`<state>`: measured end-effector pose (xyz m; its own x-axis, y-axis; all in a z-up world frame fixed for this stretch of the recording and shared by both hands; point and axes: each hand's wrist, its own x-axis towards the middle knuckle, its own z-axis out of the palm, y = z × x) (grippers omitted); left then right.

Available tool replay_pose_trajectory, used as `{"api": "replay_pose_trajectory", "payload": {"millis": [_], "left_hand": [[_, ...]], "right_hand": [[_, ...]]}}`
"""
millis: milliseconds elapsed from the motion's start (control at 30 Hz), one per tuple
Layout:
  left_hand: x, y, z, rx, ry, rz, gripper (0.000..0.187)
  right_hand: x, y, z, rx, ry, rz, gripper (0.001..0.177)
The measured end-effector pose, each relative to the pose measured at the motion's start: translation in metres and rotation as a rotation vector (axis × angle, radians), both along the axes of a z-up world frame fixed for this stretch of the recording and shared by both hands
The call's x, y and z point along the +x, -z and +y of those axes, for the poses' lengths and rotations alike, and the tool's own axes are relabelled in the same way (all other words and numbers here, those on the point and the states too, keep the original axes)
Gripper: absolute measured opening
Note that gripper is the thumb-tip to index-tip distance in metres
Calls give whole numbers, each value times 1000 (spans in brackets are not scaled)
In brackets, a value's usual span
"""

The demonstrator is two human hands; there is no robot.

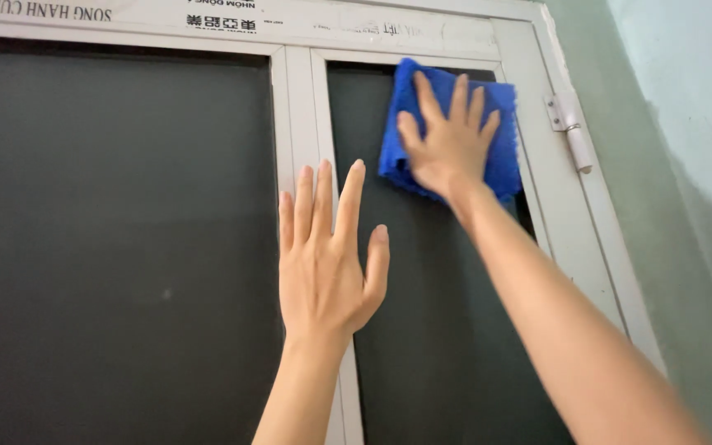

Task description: Cleaning a glass window frame and pane with a blue microfiber cloth.

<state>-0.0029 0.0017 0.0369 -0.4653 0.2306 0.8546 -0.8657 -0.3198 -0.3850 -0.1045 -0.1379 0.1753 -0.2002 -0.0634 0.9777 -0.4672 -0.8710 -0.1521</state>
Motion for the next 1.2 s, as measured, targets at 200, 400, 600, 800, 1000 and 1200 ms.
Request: {"api": "replay_pose_trajectory", "payload": {"millis": [200, 400, 600, 800, 1000, 1200], "left_hand": [[1, 1, 1, 28, 60, 11, 58], [1, 1, 0, -9, 12, -3, 57], [-1, 1, 2, -96, -43, -6, 57], [-1, 1, 0, -107, -7, -3, 57], [0, 0, 1, -111, -23, -7, 55], [0, 1, 1, -94, -48, -4, 55]], "right_hand": [[33, 16, 58, -180, -71, 118, 55], [2, 3, 20, -165, -59, 83, 60], [-23, 5, -22, -106, -66, 15, 63], [11, 10, 21, 81, -41, -63, 61], [42, 23, 53, -207, -56, 39, 53], [12, 17, 18, -332, -62, 114, 56]]}}
